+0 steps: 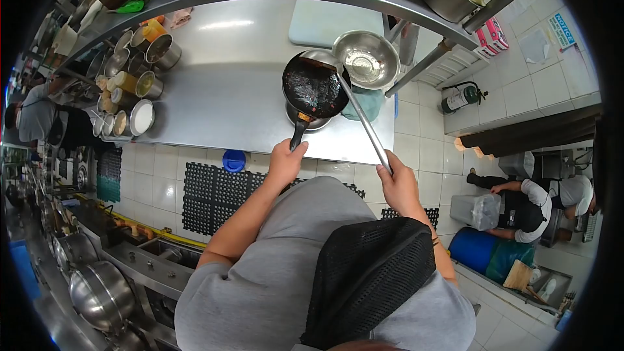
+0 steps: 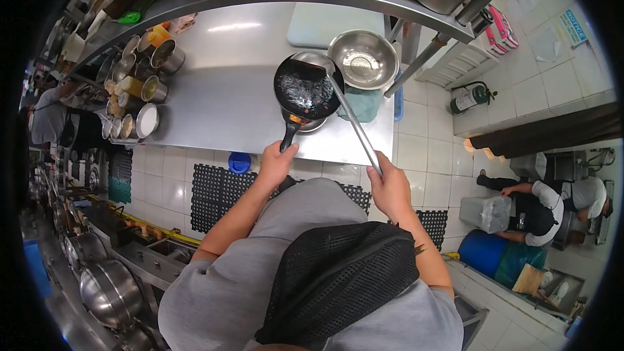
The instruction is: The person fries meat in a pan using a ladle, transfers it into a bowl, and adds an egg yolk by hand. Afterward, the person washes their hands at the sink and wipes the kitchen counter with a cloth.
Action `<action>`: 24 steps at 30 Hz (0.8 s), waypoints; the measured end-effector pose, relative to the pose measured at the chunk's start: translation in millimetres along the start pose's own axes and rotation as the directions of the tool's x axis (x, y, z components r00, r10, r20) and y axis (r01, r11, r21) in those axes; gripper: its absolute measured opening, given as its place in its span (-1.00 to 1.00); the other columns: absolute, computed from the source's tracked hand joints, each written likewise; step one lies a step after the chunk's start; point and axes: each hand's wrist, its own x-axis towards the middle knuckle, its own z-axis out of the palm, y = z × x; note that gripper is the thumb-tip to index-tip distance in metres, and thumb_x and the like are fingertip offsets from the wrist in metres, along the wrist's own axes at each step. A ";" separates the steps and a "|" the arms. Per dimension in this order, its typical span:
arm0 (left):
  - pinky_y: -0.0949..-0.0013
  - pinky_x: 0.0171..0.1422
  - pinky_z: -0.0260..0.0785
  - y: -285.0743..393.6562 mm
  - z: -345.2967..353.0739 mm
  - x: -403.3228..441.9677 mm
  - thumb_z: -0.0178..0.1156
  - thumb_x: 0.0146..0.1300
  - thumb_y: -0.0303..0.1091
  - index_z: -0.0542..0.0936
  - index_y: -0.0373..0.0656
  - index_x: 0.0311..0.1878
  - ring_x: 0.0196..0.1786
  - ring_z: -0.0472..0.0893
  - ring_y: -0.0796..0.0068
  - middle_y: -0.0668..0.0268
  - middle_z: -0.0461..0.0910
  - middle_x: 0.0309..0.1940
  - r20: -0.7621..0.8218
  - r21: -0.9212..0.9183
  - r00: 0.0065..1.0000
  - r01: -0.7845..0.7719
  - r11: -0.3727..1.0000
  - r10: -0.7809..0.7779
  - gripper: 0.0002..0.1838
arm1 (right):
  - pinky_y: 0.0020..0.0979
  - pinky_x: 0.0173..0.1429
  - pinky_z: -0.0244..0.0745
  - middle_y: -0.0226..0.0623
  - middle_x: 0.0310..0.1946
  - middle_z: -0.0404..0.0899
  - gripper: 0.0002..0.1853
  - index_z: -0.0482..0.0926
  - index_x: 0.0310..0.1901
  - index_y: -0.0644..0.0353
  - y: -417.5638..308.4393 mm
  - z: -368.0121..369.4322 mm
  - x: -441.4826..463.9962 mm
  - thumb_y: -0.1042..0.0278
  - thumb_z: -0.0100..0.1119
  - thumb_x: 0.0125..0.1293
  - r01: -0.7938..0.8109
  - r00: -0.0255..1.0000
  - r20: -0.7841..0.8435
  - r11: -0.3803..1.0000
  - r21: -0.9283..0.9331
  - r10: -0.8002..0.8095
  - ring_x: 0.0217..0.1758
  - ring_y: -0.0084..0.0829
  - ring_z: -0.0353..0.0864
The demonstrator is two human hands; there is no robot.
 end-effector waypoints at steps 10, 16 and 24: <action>0.21 -0.35 0.30 6.7 -26.8 -0.5 0.42 0.48 -0.08 0.57 -0.23 -0.40 -0.46 0.42 0.56 0.42 0.45 -0.59 -0.023 0.211 0.999 -0.037 0.977 0.043 -0.55 | -0.03 0.04 0.66 0.16 -0.20 0.79 -0.54 0.65 0.42 0.19 -14.1 -67.1 -22.9 0.29 0.33 0.57 0.007 0.987 0.160 0.991 -0.135 0.015 -0.09 0.15 0.83; 0.07 -0.30 0.38 11.1 -26.8 -6.2 0.41 0.46 -0.09 0.56 -0.32 -0.40 -0.49 0.49 0.32 0.16 0.53 -0.60 0.000 0.235 0.998 -0.057 0.970 0.059 -0.52 | 0.00 0.05 0.66 0.18 -0.15 0.80 -0.54 0.64 0.42 0.23 -17.0 -42.5 -8.7 0.30 0.32 0.56 0.021 1.000 0.007 0.993 -0.113 -0.021 -0.07 0.21 0.81; 0.19 -0.35 0.31 5.3 -31.1 -3.7 0.42 0.47 -0.07 0.60 -0.27 -0.39 -0.49 0.43 0.51 0.36 0.48 -0.61 -0.014 0.290 0.992 -0.117 0.950 0.126 -0.55 | 0.03 0.04 0.65 0.18 -0.13 0.79 -0.53 0.64 0.41 0.29 -21.7 -76.2 -29.8 0.33 0.33 0.55 0.197 0.980 0.104 0.907 -0.373 -0.171 -0.07 0.20 0.81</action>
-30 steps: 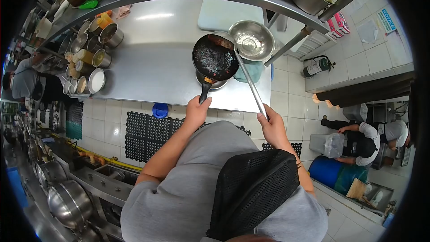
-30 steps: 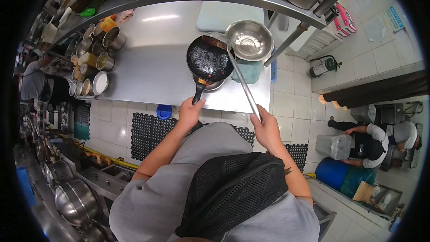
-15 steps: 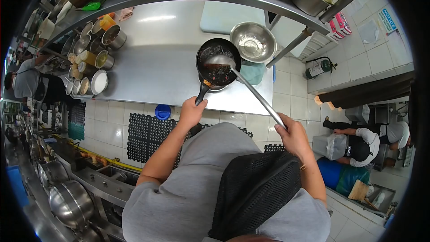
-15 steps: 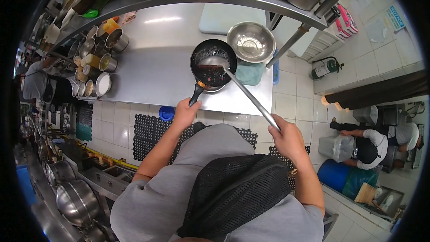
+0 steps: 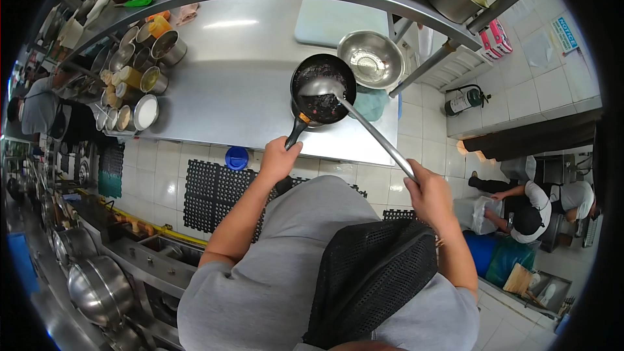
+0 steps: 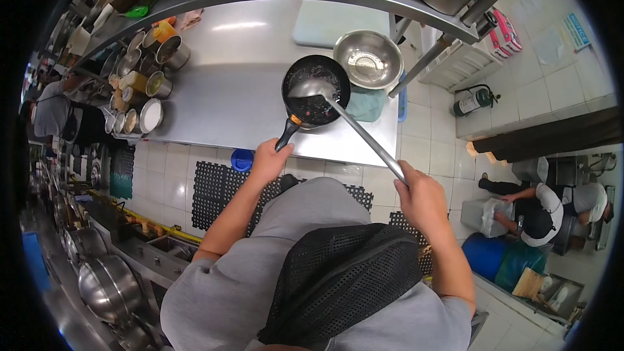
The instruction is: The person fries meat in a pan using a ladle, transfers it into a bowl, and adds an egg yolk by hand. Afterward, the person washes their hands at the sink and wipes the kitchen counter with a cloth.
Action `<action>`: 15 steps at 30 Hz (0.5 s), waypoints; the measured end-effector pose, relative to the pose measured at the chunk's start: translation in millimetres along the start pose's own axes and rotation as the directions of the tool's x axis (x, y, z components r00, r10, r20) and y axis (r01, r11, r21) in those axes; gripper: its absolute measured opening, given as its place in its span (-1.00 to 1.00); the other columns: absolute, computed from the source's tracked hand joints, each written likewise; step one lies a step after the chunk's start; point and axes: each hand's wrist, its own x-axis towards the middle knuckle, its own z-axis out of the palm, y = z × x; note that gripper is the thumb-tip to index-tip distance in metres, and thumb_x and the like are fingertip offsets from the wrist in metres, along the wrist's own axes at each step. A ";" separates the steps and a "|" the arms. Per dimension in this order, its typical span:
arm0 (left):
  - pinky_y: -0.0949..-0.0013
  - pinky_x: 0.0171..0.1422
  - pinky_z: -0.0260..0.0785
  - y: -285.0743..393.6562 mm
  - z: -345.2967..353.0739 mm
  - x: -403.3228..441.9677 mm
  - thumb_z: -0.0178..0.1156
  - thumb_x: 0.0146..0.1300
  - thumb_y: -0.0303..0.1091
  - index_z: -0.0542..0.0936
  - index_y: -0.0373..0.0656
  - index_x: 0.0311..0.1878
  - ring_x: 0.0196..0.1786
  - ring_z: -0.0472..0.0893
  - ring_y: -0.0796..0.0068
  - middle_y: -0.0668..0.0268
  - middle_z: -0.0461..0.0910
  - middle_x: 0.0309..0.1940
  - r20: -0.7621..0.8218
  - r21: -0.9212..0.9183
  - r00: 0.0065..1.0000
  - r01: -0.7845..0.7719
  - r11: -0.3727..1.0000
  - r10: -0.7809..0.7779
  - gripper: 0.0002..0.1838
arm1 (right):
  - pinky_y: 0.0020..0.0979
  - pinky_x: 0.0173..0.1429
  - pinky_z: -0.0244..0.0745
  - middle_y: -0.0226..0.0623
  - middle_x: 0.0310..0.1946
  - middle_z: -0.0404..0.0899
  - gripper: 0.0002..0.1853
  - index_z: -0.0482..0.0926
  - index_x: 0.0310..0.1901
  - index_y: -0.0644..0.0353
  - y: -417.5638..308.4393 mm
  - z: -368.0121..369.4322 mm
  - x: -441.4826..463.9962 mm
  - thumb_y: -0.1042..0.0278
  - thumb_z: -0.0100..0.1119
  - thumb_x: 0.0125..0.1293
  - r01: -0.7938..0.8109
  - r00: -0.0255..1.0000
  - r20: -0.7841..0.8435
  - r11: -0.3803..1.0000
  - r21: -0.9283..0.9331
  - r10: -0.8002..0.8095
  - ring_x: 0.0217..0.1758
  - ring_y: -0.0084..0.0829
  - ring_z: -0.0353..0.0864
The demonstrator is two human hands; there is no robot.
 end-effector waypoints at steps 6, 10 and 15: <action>0.19 -0.36 0.31 -2.2 -3.7 -4.8 0.42 0.47 -0.10 0.58 -0.26 -0.40 -0.49 0.43 0.53 0.37 0.47 -0.61 -0.013 -0.045 1.000 0.006 0.999 -0.007 -0.55 | -0.29 -0.23 0.51 -0.41 -0.41 0.60 -0.54 0.60 0.43 0.34 26.4 24.0 -3.5 0.30 0.31 0.62 -0.234 0.963 0.236 0.845 0.481 0.133 -0.43 -0.41 0.58; 0.19 -0.35 0.30 -9.8 12.9 -6.3 0.43 0.46 -0.10 0.57 -0.27 -0.41 -0.49 0.42 0.53 0.38 0.46 -0.61 -0.038 -0.114 0.998 0.040 0.993 -0.044 -0.55 | -0.47 -0.38 0.33 -0.59 -0.41 0.40 -0.56 0.60 0.43 0.35 1.5 36.5 1.5 0.28 0.27 0.68 -0.397 0.916 0.337 0.602 0.693 0.216 -0.47 -0.67 0.34; 0.17 -0.31 0.34 -3.7 30.2 -9.6 0.43 0.48 -0.11 0.56 -0.28 -0.37 -0.44 0.42 0.50 0.33 0.49 -0.58 -0.081 -0.138 0.996 0.015 0.990 -0.026 -0.56 | -0.54 -0.42 0.33 -0.60 -0.45 0.40 -0.61 0.59 0.43 0.29 -5.1 48.1 7.4 0.26 0.16 0.76 -0.453 0.889 0.441 0.384 0.805 0.124 -0.51 -0.70 0.37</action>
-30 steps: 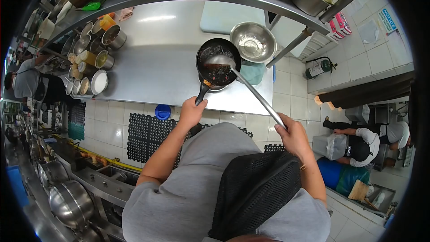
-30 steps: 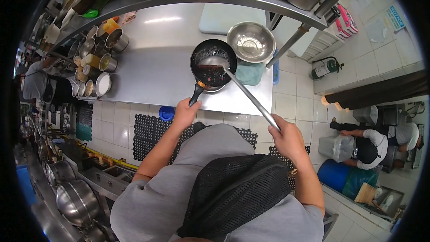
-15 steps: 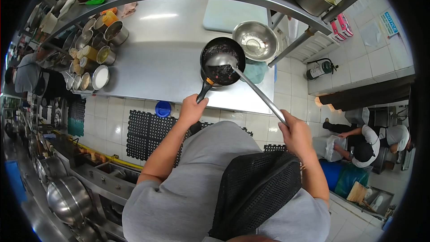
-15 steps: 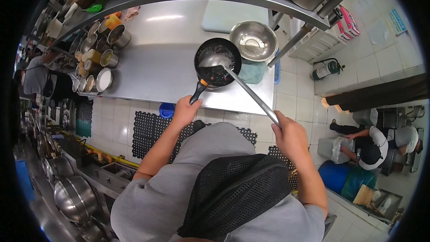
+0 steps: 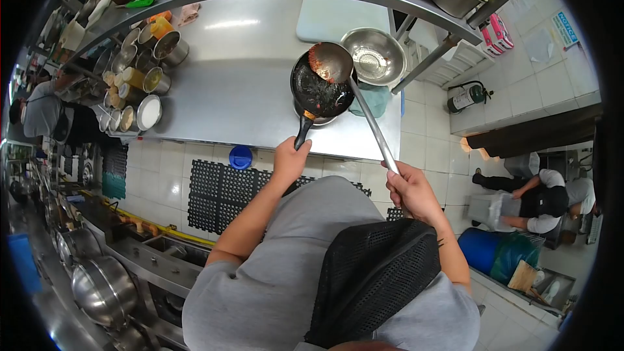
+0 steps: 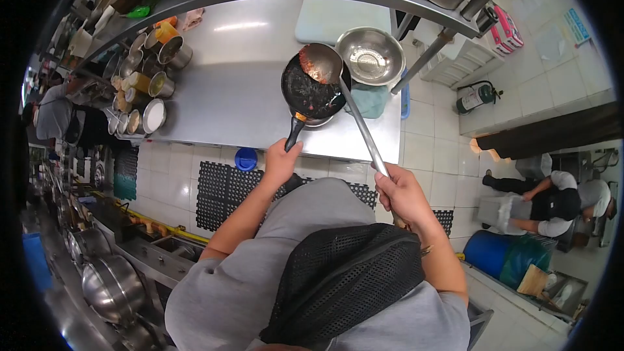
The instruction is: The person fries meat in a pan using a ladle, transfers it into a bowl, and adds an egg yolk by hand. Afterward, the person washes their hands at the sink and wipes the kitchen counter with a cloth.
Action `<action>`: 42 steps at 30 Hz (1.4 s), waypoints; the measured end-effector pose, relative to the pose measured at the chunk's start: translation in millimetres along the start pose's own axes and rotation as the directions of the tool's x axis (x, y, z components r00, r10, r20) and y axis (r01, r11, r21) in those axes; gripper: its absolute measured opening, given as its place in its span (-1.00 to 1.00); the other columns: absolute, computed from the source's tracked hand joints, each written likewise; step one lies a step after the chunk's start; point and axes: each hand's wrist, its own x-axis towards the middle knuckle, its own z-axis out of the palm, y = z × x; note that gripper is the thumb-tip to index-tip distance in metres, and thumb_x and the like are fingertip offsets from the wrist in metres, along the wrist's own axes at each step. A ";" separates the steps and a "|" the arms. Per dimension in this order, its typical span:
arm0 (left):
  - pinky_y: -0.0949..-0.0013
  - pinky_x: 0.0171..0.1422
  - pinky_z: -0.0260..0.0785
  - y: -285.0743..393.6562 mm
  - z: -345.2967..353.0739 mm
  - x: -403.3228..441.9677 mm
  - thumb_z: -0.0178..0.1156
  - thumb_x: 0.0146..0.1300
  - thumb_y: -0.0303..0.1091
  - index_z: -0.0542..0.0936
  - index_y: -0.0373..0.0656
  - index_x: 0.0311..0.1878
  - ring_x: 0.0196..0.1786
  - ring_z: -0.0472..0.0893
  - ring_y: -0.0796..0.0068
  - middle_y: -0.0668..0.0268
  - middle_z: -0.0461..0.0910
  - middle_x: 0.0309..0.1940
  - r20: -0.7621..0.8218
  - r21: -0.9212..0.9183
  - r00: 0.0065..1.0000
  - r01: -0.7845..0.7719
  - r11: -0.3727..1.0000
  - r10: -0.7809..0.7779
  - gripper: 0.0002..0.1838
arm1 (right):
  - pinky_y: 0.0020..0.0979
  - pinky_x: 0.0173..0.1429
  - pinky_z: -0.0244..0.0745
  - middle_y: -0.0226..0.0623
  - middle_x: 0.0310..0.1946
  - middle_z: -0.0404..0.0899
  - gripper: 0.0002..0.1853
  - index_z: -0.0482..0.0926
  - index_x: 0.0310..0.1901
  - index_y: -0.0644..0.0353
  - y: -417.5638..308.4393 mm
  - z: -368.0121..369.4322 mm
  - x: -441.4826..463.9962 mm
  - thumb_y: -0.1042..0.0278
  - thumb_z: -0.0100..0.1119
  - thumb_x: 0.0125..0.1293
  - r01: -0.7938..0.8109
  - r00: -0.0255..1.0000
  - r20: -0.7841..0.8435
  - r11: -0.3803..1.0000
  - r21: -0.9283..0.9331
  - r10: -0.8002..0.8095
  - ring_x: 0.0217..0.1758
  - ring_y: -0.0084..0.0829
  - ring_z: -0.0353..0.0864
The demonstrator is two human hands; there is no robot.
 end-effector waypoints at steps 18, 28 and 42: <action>-0.02 -0.19 0.42 -2.7 19.1 10.2 0.33 0.61 -0.13 0.51 -0.27 -0.26 -0.40 0.57 0.05 0.04 0.57 -0.49 -0.231 0.155 0.940 -0.221 0.963 0.252 -0.59 | -0.50 -0.51 0.31 -0.53 -0.41 0.52 -0.53 0.55 0.39 0.36 -56.2 4.7 -13.6 0.09 0.08 0.78 -0.264 0.925 0.380 0.742 0.616 0.013 -0.57 -0.66 0.35; -0.02 -0.24 0.43 -26.6 14.1 21.3 0.33 0.60 -0.19 0.52 -0.28 -0.26 -0.43 0.59 -0.06 -0.01 0.58 -0.50 -0.255 0.188 0.901 -0.310 0.932 0.351 -0.63 | -0.50 -0.57 0.29 -0.51 -0.42 0.52 -0.55 0.54 0.39 0.39 -75.8 -0.7 -25.6 0.14 0.07 0.79 -0.279 0.916 0.402 0.731 0.623 0.007 -0.63 -0.67 0.37; 0.15 -0.30 0.35 -9.7 -10.3 34.5 0.38 0.57 -0.18 0.53 -0.27 -0.34 -0.45 0.41 0.43 0.25 0.49 -0.56 -0.118 0.104 0.965 -0.224 0.969 0.235 -0.58 | -0.48 -0.55 0.37 -0.46 -0.54 0.51 -0.56 0.61 0.30 0.42 -77.1 -20.0 -23.9 0.14 0.21 0.72 0.028 0.937 0.344 0.996 0.085 -0.056 -0.66 -0.61 0.46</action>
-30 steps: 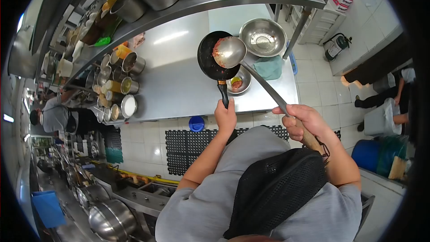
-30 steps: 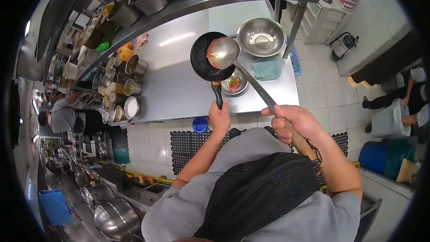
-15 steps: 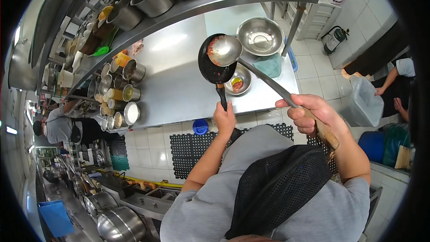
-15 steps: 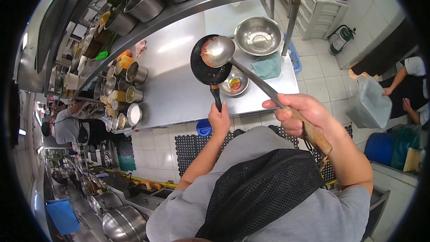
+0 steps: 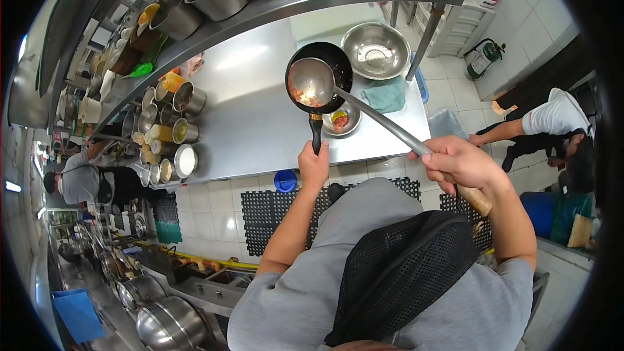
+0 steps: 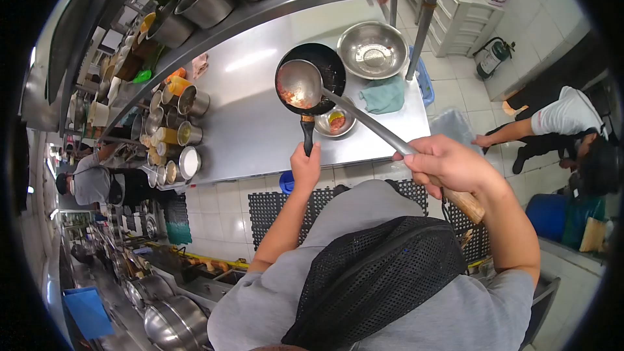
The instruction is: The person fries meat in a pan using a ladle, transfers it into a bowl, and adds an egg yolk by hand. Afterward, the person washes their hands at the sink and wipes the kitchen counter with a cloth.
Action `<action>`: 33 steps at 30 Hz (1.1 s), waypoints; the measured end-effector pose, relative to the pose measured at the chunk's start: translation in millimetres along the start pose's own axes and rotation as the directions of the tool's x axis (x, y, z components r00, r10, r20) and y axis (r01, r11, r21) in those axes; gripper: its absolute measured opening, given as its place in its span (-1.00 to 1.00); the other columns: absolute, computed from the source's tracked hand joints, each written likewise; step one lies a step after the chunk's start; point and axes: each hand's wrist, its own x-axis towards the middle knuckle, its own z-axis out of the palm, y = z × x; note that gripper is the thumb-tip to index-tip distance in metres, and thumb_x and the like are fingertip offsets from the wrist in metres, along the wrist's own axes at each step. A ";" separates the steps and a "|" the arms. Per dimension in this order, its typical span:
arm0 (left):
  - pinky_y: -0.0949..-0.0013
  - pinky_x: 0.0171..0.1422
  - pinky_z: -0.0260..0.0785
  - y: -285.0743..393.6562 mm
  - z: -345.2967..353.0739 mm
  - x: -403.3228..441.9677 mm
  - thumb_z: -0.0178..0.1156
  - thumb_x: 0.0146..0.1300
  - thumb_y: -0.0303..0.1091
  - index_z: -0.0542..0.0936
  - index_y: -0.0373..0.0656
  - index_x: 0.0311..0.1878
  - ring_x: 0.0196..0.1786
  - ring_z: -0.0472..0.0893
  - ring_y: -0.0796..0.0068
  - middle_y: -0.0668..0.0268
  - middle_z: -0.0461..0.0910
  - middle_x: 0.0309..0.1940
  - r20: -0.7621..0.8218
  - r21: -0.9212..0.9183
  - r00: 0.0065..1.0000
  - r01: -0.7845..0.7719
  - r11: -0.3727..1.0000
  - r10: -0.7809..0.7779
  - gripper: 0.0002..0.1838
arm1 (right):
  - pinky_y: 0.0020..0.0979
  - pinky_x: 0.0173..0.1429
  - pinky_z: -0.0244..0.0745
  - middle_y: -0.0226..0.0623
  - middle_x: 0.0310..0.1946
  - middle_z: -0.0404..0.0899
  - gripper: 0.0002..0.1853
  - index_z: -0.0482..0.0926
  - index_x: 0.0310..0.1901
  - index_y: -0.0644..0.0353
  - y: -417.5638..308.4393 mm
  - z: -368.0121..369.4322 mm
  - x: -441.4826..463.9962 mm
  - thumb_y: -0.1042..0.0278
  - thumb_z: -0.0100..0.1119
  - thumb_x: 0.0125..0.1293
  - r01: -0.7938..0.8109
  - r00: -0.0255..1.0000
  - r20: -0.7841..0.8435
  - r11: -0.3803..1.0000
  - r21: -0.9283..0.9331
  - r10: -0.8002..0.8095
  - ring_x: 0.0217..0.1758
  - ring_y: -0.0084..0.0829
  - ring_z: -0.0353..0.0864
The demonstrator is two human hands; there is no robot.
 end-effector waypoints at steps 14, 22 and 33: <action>0.23 -0.33 0.28 10.5 -2.6 -0.8 0.43 0.53 -0.15 0.46 -0.22 -0.41 -0.40 0.31 0.57 0.39 0.39 -0.56 0.043 -0.054 0.997 0.063 0.997 -0.061 -0.53 | -0.50 -0.58 0.37 -0.46 -0.52 0.50 -0.66 0.60 0.12 0.45 -4.0 -2.9 5.9 0.23 0.16 0.73 0.029 0.984 -0.177 0.998 -0.048 -0.037 -0.68 -0.61 0.46; 0.08 -0.32 0.38 14.0 8.7 0.0 0.40 0.54 -0.16 0.52 -0.29 -0.36 -0.51 0.46 0.30 0.08 0.53 -0.58 -0.064 0.143 0.996 -0.050 0.989 0.059 -0.57 | -0.49 -0.61 0.35 -0.38 -0.48 0.57 -0.53 0.53 0.34 0.54 -7.4 -2.5 2.7 0.23 0.16 0.72 0.031 0.997 -0.071 0.975 0.222 -0.015 -0.70 -0.56 0.47; 0.15 -0.33 0.34 13.4 -20.3 5.1 0.42 0.51 -0.15 0.51 -0.28 -0.38 -0.46 0.39 0.45 0.24 0.46 -0.59 0.004 0.003 0.994 0.109 0.994 -0.109 -0.55 | -0.53 -0.58 0.27 -0.46 -0.59 0.48 -0.60 0.63 0.28 0.47 1.3 -12.6 -16.6 0.26 0.18 0.70 0.014 0.987 -0.158 0.999 -0.050 -0.021 -0.72 -0.64 0.40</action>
